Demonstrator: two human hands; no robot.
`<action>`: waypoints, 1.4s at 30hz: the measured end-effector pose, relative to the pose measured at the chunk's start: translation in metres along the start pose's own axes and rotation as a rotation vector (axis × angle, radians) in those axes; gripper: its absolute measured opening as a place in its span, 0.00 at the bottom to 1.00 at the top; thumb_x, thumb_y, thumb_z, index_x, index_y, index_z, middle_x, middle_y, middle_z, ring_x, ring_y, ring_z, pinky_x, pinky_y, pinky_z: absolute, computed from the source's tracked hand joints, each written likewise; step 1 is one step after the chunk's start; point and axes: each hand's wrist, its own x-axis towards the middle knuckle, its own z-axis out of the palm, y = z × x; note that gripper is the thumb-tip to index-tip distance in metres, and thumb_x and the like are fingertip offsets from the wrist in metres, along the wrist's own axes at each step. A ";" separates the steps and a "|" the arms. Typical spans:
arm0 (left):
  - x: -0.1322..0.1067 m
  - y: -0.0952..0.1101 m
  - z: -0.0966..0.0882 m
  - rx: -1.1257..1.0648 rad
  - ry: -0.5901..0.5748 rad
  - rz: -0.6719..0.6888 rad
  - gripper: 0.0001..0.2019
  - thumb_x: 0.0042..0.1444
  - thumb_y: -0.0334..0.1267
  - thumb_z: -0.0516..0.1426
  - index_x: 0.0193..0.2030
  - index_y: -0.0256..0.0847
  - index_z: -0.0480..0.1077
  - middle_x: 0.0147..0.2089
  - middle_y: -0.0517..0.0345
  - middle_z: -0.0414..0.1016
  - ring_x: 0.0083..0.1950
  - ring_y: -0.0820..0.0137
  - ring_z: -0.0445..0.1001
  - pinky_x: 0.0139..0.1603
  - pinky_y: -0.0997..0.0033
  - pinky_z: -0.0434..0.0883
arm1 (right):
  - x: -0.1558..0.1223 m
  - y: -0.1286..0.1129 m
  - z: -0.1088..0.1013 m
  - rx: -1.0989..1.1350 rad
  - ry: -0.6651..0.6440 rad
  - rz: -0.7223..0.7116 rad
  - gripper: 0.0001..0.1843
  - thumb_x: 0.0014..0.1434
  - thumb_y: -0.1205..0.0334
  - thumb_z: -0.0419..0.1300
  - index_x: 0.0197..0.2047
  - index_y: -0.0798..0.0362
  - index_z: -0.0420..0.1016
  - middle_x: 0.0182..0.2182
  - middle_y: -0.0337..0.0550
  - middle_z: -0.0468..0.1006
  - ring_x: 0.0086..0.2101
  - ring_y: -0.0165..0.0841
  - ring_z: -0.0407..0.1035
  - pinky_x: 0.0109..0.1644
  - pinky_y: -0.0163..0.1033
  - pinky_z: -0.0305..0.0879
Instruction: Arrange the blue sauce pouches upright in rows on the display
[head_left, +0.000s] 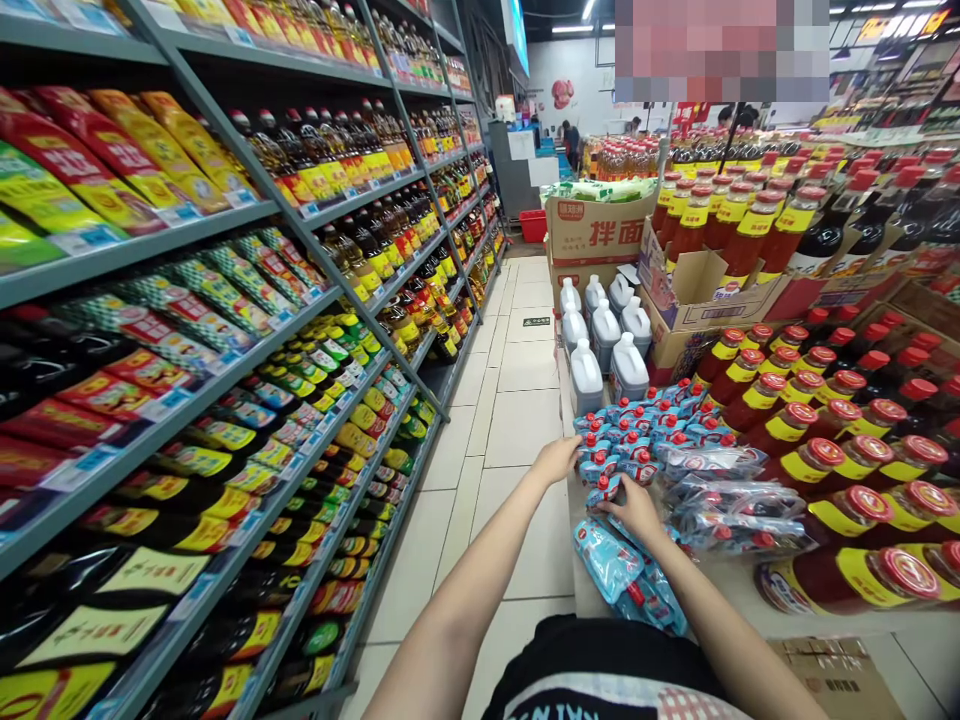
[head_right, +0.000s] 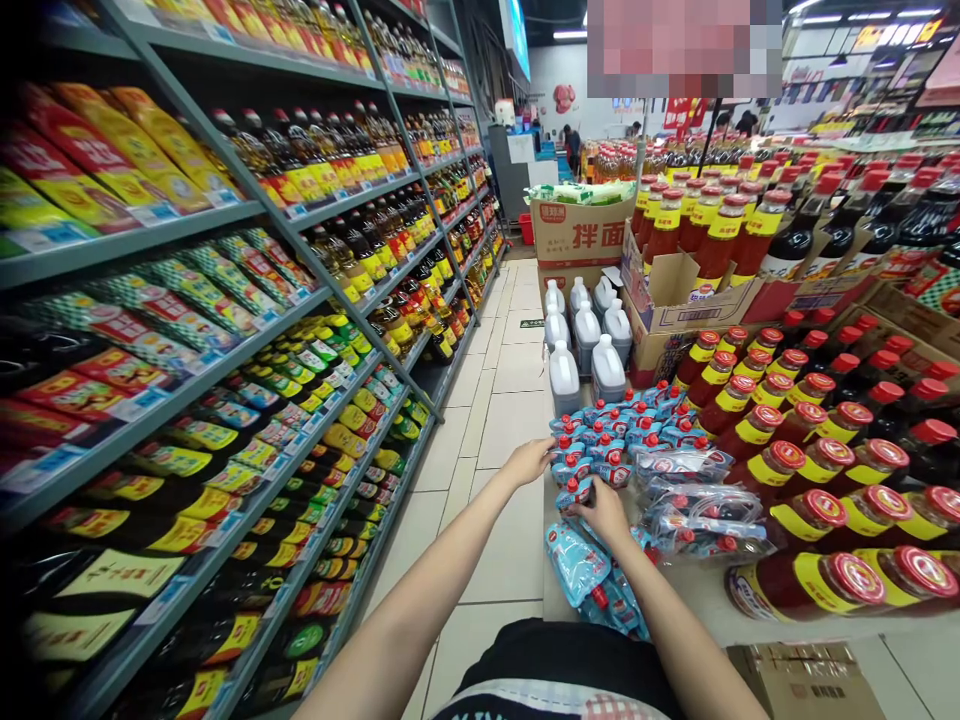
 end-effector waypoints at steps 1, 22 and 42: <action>0.000 0.002 0.002 0.027 -0.001 0.007 0.07 0.58 0.38 0.59 0.44 0.48 0.74 0.39 0.55 0.79 0.38 0.61 0.76 0.39 0.72 0.66 | 0.000 -0.003 0.001 -0.018 0.008 0.005 0.18 0.57 0.55 0.62 0.49 0.52 0.71 0.43 0.48 0.80 0.45 0.44 0.75 0.45 0.40 0.67; -0.105 0.143 -0.065 -1.114 0.494 -0.331 0.22 0.52 0.53 0.65 0.45 0.36 0.71 0.40 0.52 0.78 0.36 0.69 0.76 0.38 0.73 0.72 | -0.074 -0.113 -0.078 1.053 -0.008 -0.184 0.33 0.54 0.46 0.68 0.58 0.51 0.68 0.48 0.50 0.79 0.45 0.42 0.76 0.49 0.45 0.74; -0.074 0.126 -0.058 -0.832 0.341 -0.135 0.20 0.49 0.53 0.66 0.36 0.37 0.72 0.36 0.54 0.77 0.38 0.69 0.75 0.40 0.72 0.72 | -0.088 -0.085 -0.032 1.320 -0.143 0.147 0.29 0.55 0.37 0.63 0.44 0.55 0.75 0.42 0.51 0.82 0.42 0.45 0.77 0.47 0.49 0.75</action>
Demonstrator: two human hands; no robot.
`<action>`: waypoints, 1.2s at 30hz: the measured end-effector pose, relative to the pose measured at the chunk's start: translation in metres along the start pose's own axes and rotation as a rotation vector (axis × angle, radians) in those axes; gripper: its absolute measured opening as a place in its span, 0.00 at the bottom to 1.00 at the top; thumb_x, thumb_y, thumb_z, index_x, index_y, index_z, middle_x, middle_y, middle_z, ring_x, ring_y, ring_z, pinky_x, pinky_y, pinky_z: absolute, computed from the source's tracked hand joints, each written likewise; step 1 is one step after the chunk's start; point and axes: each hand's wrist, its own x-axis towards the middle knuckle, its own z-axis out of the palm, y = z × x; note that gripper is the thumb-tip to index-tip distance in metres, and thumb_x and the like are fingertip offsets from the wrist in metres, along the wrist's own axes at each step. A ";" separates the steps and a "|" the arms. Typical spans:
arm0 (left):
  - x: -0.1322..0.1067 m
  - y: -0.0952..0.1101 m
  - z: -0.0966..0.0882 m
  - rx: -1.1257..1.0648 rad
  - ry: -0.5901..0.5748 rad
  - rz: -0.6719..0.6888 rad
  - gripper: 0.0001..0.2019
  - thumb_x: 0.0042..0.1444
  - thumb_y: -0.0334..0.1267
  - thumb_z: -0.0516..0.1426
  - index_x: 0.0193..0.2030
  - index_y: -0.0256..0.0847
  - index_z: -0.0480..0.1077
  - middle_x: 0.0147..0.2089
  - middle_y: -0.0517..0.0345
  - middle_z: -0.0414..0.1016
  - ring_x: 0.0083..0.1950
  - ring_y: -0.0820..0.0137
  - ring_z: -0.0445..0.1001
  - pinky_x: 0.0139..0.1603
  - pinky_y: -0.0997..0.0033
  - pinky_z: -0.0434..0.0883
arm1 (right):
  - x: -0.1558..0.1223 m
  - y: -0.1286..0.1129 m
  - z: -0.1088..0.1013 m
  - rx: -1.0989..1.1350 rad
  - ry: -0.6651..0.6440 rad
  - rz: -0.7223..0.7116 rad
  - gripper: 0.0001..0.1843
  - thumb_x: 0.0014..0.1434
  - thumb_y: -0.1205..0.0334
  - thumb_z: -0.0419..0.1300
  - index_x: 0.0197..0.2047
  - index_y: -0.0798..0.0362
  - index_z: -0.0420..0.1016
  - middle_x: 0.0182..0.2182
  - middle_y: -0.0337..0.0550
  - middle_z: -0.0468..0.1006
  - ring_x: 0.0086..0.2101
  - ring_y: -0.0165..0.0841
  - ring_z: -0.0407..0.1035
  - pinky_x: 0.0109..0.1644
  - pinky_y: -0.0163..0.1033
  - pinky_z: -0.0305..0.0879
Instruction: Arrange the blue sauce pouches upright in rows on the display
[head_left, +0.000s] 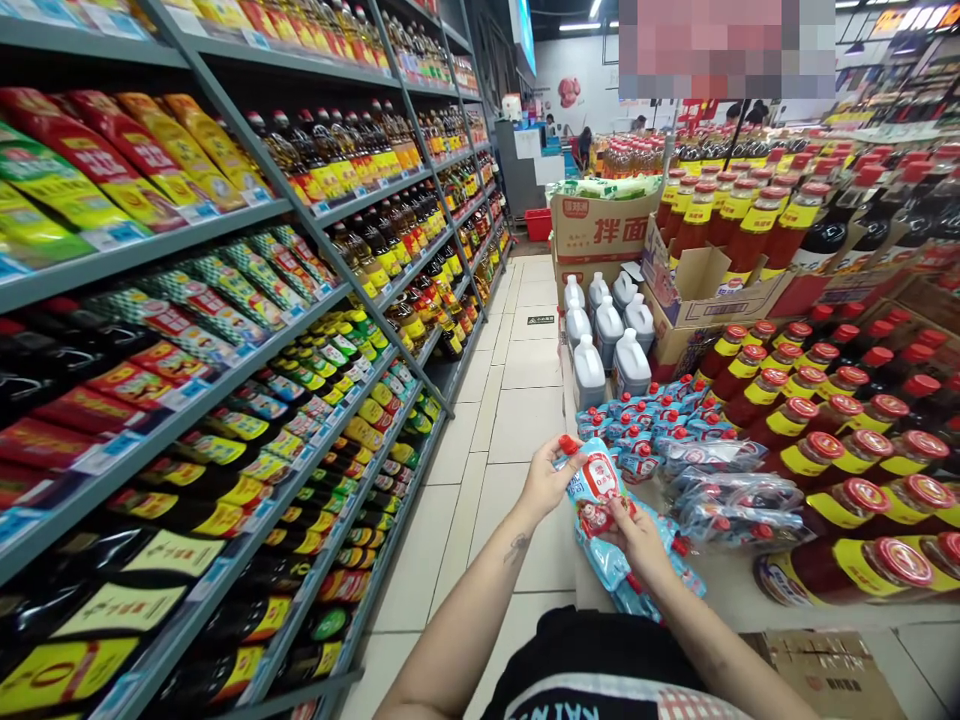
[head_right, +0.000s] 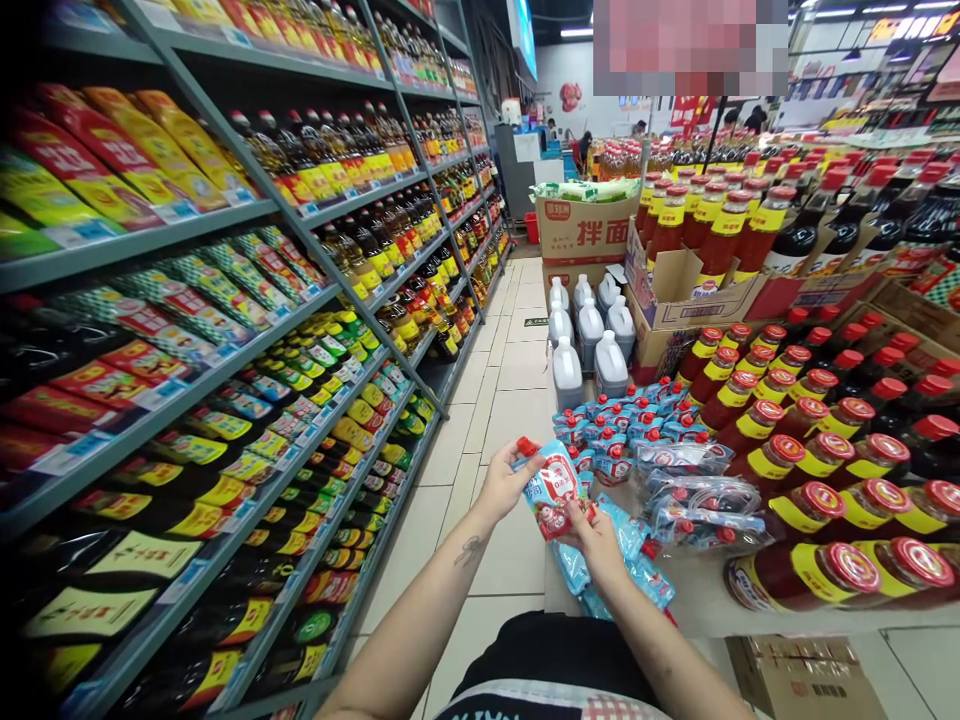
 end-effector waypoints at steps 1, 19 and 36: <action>0.008 0.000 -0.002 0.005 0.020 0.009 0.20 0.49 0.53 0.66 0.36 0.37 0.72 0.36 0.54 0.77 0.37 0.69 0.75 0.39 0.73 0.72 | 0.005 -0.001 -0.004 -0.006 -0.005 -0.019 0.29 0.55 0.37 0.63 0.47 0.54 0.74 0.46 0.51 0.81 0.46 0.44 0.76 0.51 0.49 0.73; 0.089 -0.127 0.018 0.315 -0.227 0.117 0.09 0.60 0.41 0.56 0.43 0.39 0.70 0.39 0.58 0.74 0.42 0.69 0.72 0.47 0.70 0.69 | 0.098 0.038 -0.072 -1.070 0.233 -0.312 0.13 0.50 0.63 0.57 0.41 0.50 0.74 0.27 0.39 0.77 0.29 0.39 0.72 0.37 0.39 0.63; 0.091 -0.086 0.039 0.883 -0.288 0.250 0.12 0.64 0.35 0.51 0.50 0.41 0.72 0.50 0.49 0.78 0.52 0.60 0.75 0.56 0.60 0.70 | 0.083 0.043 -0.102 -1.110 0.476 -0.175 0.15 0.52 0.65 0.53 0.45 0.53 0.68 0.46 0.55 0.71 0.52 0.48 0.68 0.57 0.51 0.65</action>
